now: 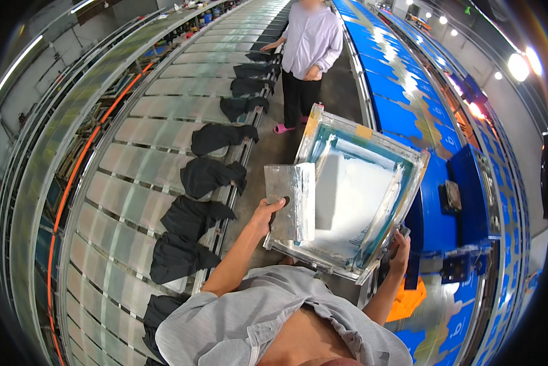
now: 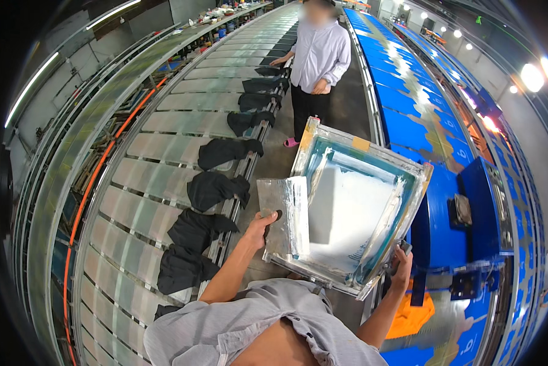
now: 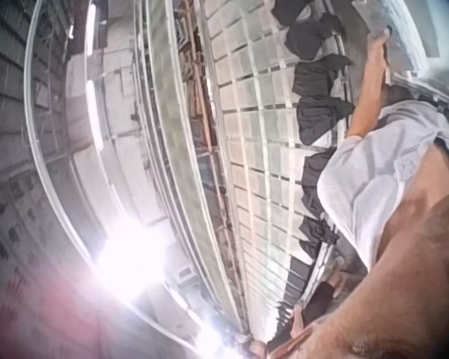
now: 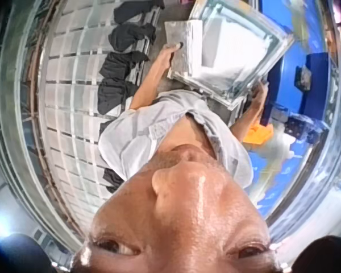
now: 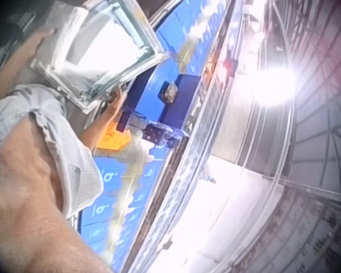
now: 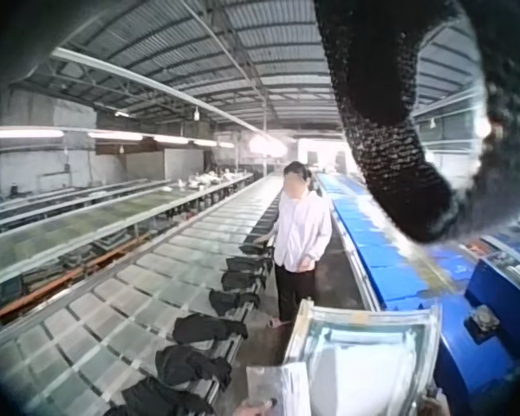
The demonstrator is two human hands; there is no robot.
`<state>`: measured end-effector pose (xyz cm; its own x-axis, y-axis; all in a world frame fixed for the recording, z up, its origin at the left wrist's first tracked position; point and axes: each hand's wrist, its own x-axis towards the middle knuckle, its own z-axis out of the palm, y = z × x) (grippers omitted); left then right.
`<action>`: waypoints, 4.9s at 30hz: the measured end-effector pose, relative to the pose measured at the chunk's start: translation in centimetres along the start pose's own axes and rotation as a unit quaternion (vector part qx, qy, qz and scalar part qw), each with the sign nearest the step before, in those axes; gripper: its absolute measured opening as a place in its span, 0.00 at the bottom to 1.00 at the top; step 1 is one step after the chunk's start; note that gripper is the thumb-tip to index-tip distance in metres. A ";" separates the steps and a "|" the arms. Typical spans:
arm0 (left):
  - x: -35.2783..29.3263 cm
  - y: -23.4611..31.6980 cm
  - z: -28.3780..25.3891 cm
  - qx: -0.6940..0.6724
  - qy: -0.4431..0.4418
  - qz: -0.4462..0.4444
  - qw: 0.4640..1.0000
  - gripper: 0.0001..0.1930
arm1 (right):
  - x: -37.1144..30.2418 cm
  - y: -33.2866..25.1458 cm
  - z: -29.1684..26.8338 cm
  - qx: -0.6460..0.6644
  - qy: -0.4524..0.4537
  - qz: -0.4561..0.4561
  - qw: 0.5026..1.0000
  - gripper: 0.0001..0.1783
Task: The person uses a squeegee to press white ink through a screen-printing frame onto a blue fabric surface. The person repeatedly lifts and repositions the frame and wipes the squeegee on the fabric between passes.
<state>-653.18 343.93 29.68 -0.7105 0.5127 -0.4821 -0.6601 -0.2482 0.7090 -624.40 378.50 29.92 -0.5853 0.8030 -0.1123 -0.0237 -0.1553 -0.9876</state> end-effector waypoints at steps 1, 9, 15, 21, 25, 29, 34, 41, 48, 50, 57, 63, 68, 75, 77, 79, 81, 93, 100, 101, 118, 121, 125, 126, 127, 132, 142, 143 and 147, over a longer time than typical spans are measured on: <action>1.8 0.4 0.2 -0.013 -0.028 0.012 0.999 0.34 | 2.0 -0.2 0.2 -0.006 -0.003 -0.007 1.000 0.08; 13.0 1.5 3.7 -0.061 -0.034 0.051 0.996 0.28 | 10.8 -4.7 2.1 0.010 -0.031 -0.012 0.999 0.12; 22.4 2.2 7.2 -0.075 -0.169 -0.053 0.981 0.25 | 12.2 -5.5 1.6 -0.021 0.054 -0.032 0.998 0.18; 32.7 2.2 12.6 0.003 -0.249 -0.124 0.961 0.26 | 11.5 -4.0 1.5 -0.045 0.196 -0.055 0.978 0.18; 40.3 1.9 18.8 -0.003 -0.340 -0.191 0.921 0.26 | 11.5 -3.4 2.1 -0.028 0.296 -0.062 0.953 0.19; 46.2 2.3 24.4 0.057 -0.354 -0.218 0.908 0.25 | 12.7 -3.7 5.2 -0.043 0.393 -0.070 0.916 0.22; 50.6 4.7 26.6 0.133 -0.395 -0.244 0.876 0.26 | 15.5 -4.9 9.6 -0.026 0.489 -0.016 0.872 0.19; 49.8 7.0 28.7 0.136 -0.471 -0.222 0.843 0.45 | 16.3 -3.6 9.3 -0.132 0.467 -0.020 0.874 0.18; 51.6 7.0 29.4 0.144 -0.520 -0.253 0.803 0.48 | 16.6 -3.4 11.3 -0.165 0.532 -0.032 0.830 0.33; 52.2 7.0 29.6 0.147 -0.521 -0.259 0.800 0.48 | 17.0 -3.8 12.0 -0.203 0.548 -0.057 0.809 0.34; 54.0 6.6 30.1 0.110 -0.540 -0.307 0.776 0.45 | 17.9 -4.1 13.0 -0.264 0.590 -0.070 0.760 0.19; 55.6 5.7 30.1 0.090 -0.539 -0.345 0.763 0.48 | 18.0 -5.0 14.3 -0.185 0.619 0.009 0.764 0.24; 55.1 4.9 30.4 0.074 -0.565 -0.348 0.745 0.52 | 18.3 -4.3 13.4 -0.244 0.663 -0.107 0.700 0.23; 57.7 4.2 30.0 0.098 -0.592 -0.262 0.756 0.47 | 19.1 -1.0 14.0 -0.199 0.609 -0.107 0.761 0.31; 60.0 4.3 30.1 0.156 -0.527 -0.181 0.815 0.43 | 19.6 1.0 15.5 -0.161 0.581 -0.096 0.792 0.31; 61.0 3.9 31.3 0.169 -0.465 -0.190 0.848 0.38 | 18.7 1.4 16.0 -0.126 0.595 -0.094 0.789 0.30; 60.4 4.2 33.0 0.189 -0.477 -0.157 0.844 0.34 | 18.9 2.7 16.6 -0.091 0.607 -0.074 0.786 0.26; 60.3 -6.5 36.1 0.186 -0.457 -0.278 0.824 0.26 | 19.6 10.5 3.7 -0.205 0.705 -0.044 0.678 0.18; 58.7 -12.7 33.1 0.122 -0.491 -0.413 0.757 0.23 | 16.2 13.9 1.4 -0.232 0.743 0.018 0.627 0.19; 58.8 -13.3 32.7 0.117 -0.488 -0.440 0.745 0.22 | 14.8 16.5 0.0 -0.200 0.735 -0.010 0.648 0.19; 58.2 -10.2 33.5 0.288 -0.462 -0.288 0.788 0.25 | 15.4 21.8 -0.5 -0.184 0.724 0.006 0.665 0.12; 55.4 -8.0 34.4 0.428 -0.513 -0.159 0.727 0.25 | 15.6 21.7 -0.2 -0.214 0.715 0.091 0.659 0.16; 54.4 -12.6 34.9 0.648 -0.475 0.013 0.596 0.14 | 16.4 21.7 0.0 -0.247 0.710 0.155 0.641 0.20; 53.4 -14.0 35.6 0.688 -0.459 0.081 0.556 0.13 | 16.3 21.7 0.3 -0.251 0.710 0.170 0.636 0.20; 52.1 -15.0 36.3 0.722 -0.439 0.148 0.515 0.12 | 16.5 21.6 0.5 -0.257 0.708 0.185 0.631 0.21; 47.1 -17.7 36.6 0.765 -0.449 0.252 0.386 0.09 | 16.7 21.1 -0.1 -0.269 0.693 0.191 0.641 0.22; 45.0 -14.2 25.1 0.679 -0.633 0.314 0.198 0.11 | 16.6 20.5 0.5 -0.240 0.685 0.212 0.655 0.24; 45.2 -14.3 26.3 0.700 -0.638 0.281 0.153 0.13 | 16.5 20.9 0.7 -0.248 0.685 0.213 0.650 0.24; 42.5 -18.5 33.2 0.784 -0.612 0.087 -0.057 0.16 | 16.0 22.2 0.4 -0.264 0.693 0.200 0.641 0.24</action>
<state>-663.08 397.64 13.19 0.4884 0.4164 -0.7668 0.7888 -0.5865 0.1839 -634.63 387.69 6.21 0.8307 0.5566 0.0046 0.3958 -0.5849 -0.7080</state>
